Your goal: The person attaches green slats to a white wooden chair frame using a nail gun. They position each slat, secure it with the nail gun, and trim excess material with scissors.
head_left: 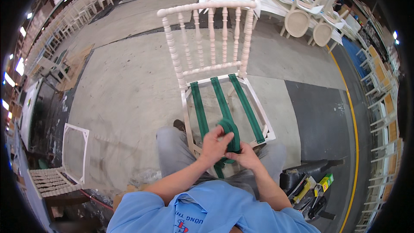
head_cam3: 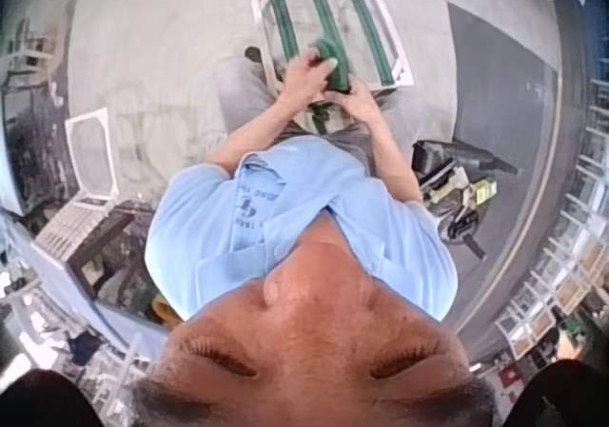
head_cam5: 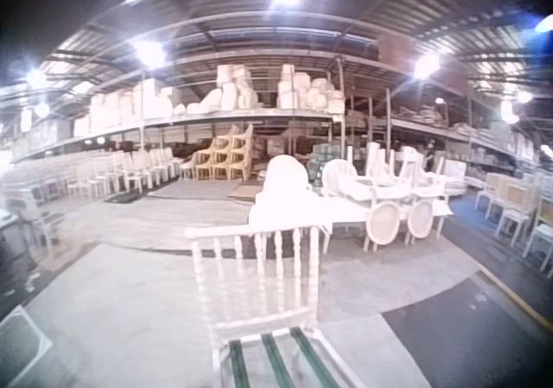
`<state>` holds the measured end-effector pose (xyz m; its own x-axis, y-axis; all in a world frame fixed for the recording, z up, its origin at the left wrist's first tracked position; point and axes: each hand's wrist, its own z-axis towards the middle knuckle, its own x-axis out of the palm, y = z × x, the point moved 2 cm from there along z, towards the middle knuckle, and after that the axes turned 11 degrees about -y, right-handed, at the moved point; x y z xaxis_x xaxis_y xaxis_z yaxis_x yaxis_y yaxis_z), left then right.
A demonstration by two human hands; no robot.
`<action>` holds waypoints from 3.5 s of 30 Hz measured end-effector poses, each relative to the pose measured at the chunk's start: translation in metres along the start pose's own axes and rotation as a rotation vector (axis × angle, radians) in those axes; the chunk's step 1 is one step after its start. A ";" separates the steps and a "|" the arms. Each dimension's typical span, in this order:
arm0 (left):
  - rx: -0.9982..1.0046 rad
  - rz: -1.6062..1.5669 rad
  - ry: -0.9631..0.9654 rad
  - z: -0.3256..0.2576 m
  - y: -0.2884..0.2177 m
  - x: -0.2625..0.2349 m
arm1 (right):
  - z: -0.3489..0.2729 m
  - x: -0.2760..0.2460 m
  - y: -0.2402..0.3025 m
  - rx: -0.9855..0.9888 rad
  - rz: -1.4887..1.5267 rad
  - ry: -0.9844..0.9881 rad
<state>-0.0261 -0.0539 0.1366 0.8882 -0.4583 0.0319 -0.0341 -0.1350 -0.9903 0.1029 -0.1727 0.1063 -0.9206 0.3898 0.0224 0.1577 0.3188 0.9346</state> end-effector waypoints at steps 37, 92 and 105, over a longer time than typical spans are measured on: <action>-0.343 -0.389 -0.051 -0.025 -0.010 -0.025 | -0.004 0.022 0.064 -0.434 0.043 -0.287; 0.516 0.982 -0.225 0.298 0.125 -0.057 | 0.455 0.049 0.026 -0.472 -1.046 -0.318; 0.510 1.060 -0.235 0.301 0.130 -0.052 | 0.324 -0.054 0.016 -0.247 -0.363 -0.567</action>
<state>0.0613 0.2172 -0.0342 0.5915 0.0474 -0.8049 -0.6605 0.6010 -0.4500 0.2707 0.0912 0.0049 -0.5621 0.7061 -0.4307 -0.2709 0.3349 0.9025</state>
